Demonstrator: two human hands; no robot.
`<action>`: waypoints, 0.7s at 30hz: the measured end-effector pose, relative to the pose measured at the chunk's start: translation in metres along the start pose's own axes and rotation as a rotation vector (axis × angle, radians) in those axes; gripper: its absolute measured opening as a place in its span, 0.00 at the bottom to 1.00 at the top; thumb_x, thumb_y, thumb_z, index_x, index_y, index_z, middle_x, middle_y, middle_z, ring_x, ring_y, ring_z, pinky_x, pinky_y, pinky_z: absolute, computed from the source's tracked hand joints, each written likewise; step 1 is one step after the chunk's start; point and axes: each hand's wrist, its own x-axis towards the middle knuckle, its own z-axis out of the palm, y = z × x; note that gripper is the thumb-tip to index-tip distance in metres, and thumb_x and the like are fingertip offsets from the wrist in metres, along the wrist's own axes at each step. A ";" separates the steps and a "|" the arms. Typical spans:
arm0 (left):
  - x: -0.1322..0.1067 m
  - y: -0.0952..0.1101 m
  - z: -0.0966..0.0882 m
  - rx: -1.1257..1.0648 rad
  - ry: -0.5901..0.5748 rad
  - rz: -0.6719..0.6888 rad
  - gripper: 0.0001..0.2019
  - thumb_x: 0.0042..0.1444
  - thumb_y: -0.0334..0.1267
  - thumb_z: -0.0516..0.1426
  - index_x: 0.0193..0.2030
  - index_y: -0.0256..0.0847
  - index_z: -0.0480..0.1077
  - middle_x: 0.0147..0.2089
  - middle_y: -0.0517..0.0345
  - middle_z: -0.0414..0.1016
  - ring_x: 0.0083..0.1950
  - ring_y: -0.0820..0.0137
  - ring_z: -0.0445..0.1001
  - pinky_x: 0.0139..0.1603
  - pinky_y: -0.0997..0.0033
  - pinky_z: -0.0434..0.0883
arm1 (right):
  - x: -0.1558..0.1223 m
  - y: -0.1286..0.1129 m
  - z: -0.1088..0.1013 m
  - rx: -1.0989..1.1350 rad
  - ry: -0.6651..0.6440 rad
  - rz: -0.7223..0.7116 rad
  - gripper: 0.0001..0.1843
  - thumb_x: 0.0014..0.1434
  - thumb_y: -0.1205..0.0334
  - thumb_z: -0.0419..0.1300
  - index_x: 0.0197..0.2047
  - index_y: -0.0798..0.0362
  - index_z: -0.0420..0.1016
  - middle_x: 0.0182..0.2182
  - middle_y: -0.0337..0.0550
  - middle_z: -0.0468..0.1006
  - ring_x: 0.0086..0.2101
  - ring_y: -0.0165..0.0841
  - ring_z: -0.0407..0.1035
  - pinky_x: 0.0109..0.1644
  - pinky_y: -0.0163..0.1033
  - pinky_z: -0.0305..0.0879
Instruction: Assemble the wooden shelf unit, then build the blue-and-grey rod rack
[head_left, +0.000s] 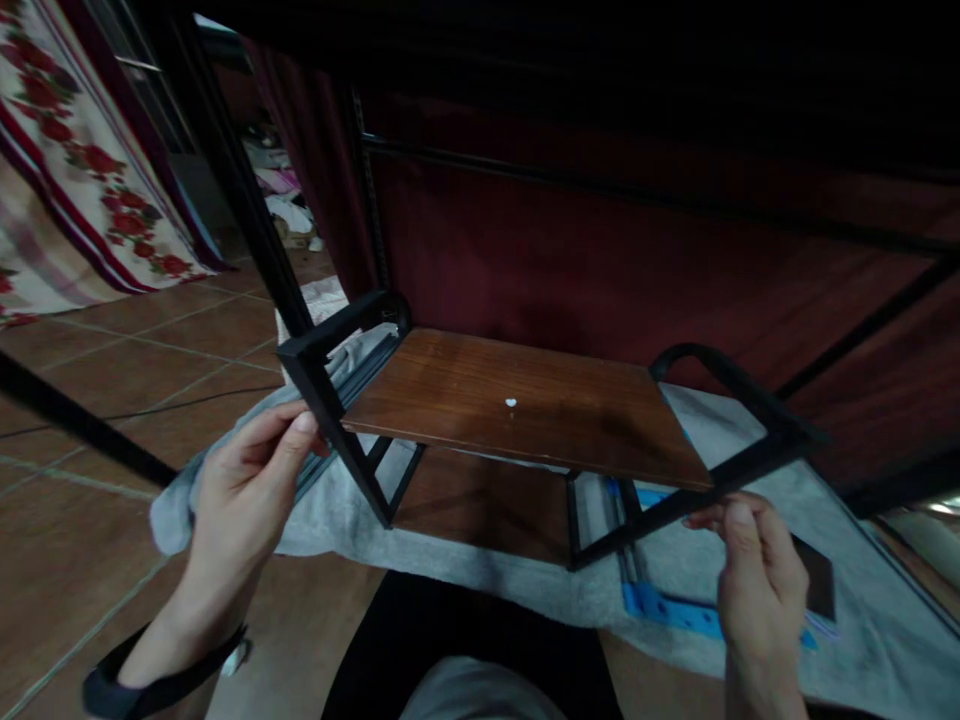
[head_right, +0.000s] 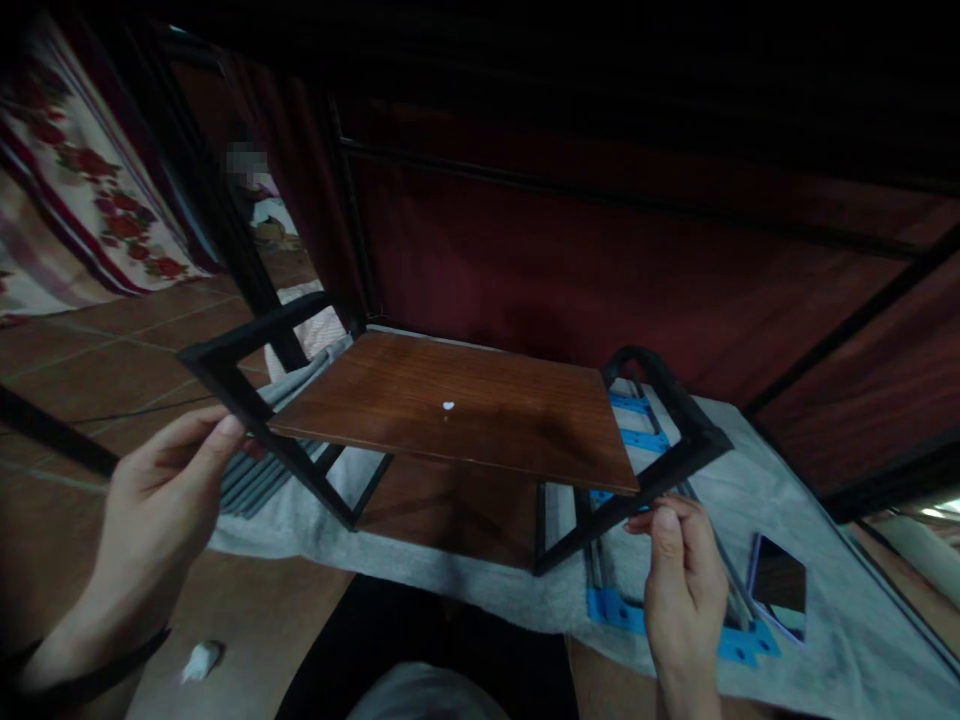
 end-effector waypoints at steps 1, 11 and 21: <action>0.000 -0.001 0.000 0.009 0.001 -0.004 0.12 0.59 0.48 0.62 0.41 0.41 0.77 0.32 0.62 0.74 0.35 0.71 0.71 0.40 0.72 0.68 | 0.001 -0.001 0.001 0.012 0.006 0.006 0.19 0.65 0.44 0.55 0.40 0.53 0.73 0.30 0.40 0.74 0.33 0.35 0.69 0.43 0.45 0.66; 0.001 0.003 0.004 0.015 0.072 -0.031 0.10 0.55 0.48 0.64 0.37 0.43 0.78 0.32 0.61 0.76 0.36 0.69 0.72 0.42 0.69 0.70 | 0.006 -0.015 0.006 0.091 0.033 0.003 0.19 0.66 0.45 0.54 0.42 0.52 0.72 0.31 0.39 0.72 0.31 0.33 0.68 0.38 0.43 0.64; 0.005 0.003 0.003 0.005 0.080 0.001 0.11 0.53 0.45 0.64 0.38 0.40 0.78 0.31 0.61 0.76 0.34 0.70 0.71 0.39 0.71 0.69 | 0.013 -0.022 0.011 0.064 0.104 0.002 0.19 0.64 0.44 0.57 0.42 0.53 0.74 0.32 0.39 0.73 0.32 0.32 0.67 0.40 0.41 0.63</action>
